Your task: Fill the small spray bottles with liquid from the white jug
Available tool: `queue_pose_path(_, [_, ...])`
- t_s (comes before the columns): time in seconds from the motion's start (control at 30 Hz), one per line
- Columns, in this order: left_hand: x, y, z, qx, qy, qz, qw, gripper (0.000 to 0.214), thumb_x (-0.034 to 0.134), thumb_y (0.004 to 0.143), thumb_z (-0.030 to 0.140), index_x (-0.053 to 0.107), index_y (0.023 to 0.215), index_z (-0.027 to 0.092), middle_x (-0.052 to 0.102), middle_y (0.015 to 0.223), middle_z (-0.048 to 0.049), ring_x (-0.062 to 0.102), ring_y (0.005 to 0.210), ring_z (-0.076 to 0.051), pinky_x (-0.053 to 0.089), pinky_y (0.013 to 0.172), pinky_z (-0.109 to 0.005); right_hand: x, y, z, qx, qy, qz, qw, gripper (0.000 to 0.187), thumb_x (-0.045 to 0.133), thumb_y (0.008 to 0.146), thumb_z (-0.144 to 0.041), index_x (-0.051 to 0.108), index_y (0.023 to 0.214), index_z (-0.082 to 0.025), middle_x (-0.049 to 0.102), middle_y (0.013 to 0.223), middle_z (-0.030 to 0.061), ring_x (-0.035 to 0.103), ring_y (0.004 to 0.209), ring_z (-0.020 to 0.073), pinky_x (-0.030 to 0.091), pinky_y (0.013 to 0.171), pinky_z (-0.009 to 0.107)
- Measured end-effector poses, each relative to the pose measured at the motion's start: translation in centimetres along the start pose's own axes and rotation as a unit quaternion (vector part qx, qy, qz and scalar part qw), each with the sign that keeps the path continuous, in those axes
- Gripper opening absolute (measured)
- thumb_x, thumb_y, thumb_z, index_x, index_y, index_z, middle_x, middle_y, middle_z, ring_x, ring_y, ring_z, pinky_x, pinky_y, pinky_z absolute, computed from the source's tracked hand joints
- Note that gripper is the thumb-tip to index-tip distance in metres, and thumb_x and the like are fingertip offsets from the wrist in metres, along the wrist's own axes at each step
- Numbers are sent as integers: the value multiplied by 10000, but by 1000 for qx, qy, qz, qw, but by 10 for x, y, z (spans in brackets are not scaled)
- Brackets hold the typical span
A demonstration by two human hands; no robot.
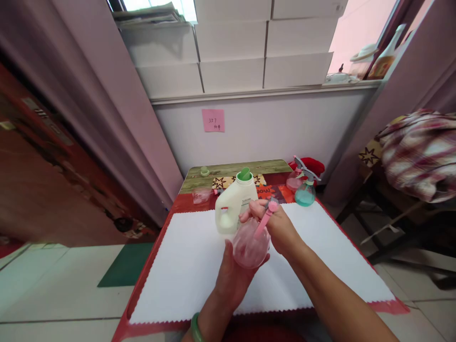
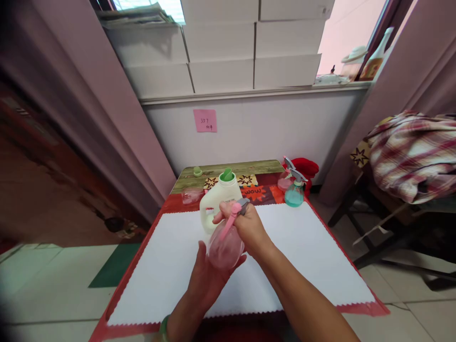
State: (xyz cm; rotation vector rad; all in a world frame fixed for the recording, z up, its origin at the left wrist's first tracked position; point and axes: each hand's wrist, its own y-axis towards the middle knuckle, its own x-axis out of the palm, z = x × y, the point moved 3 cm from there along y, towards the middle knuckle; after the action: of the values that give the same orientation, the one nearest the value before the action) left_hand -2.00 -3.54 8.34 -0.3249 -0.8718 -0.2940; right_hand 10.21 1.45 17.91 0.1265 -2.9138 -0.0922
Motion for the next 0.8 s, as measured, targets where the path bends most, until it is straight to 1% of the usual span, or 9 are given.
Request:
queue_pose_path(0.1, [5,5,7,64,26,18,997,799,857,696,331,542,1430,326,494,1540,-87,486,1380,-355,510,996,-455,-3,10,-4,-29,26,54,998,473,706,809,-635,747,680,-182,719,729,77,666,826,243,486,774,337])
queue_pose_path(0.17, [3,11,11,72,36,16,997,825,871,640,212,569,1402,310,575,1456,-94,588,1257,-324,546,921,-403,-2,16,-9,-39,36,52,997,466,703,814,-629,743,677,-185,732,755,80,673,874,250,485,807,337])
queue_pose_path(0.23, [0,18,15,61,25,4,998,663,836,698,304,635,1325,233,696,1240,-130,693,980,-274,571,770,-358,0,21,-17,-34,30,22,999,464,701,816,-619,733,661,-183,738,761,83,676,884,249,488,794,326])
queue_pose_path(0.3, [0,24,16,26,2,-24,999,581,738,785,516,687,1230,146,740,999,-152,689,767,-243,559,644,-342,2,26,-26,-21,19,-14,1000,462,706,810,-605,708,626,-181,735,750,82,676,854,241,493,752,314])
queue_pose_path(0.37, [3,28,18,-20,-11,-46,999,742,585,821,720,701,1179,81,727,854,-164,681,708,-255,558,607,-359,2,30,-34,-13,10,-47,999,455,719,799,-581,663,581,-186,727,733,73,670,813,230,498,715,305])
queue_pose_path(0.43, [6,30,20,-54,-7,-44,998,876,450,839,809,694,1179,40,723,826,-179,702,737,-277,574,640,-373,2,35,-40,-14,1,-63,998,447,718,804,-557,625,561,-194,721,730,62,660,775,215,504,694,303])
queue_pose_path(0.5, [9,30,25,-57,-8,-27,998,853,421,878,780,668,1237,46,736,896,-192,721,771,-271,573,630,-329,1,38,-46,-25,-3,-61,998,449,710,817,-545,592,551,-202,719,737,56,653,750,206,506,676,306])
queue_pose_path(0.6, [8,31,34,-31,-18,-3,999,721,497,907,683,616,1335,114,741,1023,-187,721,739,-233,523,502,-244,-2,42,-54,-57,29,-34,997,475,732,813,-521,513,520,-218,697,698,46,667,778,220,518,707,328])
queue_pose_path(0.8, [-6,29,52,-1,0,46,999,624,533,916,632,648,1279,138,740,1060,-182,710,710,-221,532,483,-244,-27,43,-79,-153,163,100,970,535,783,781,-551,451,516,-226,627,594,-11,691,770,210,549,856,393])
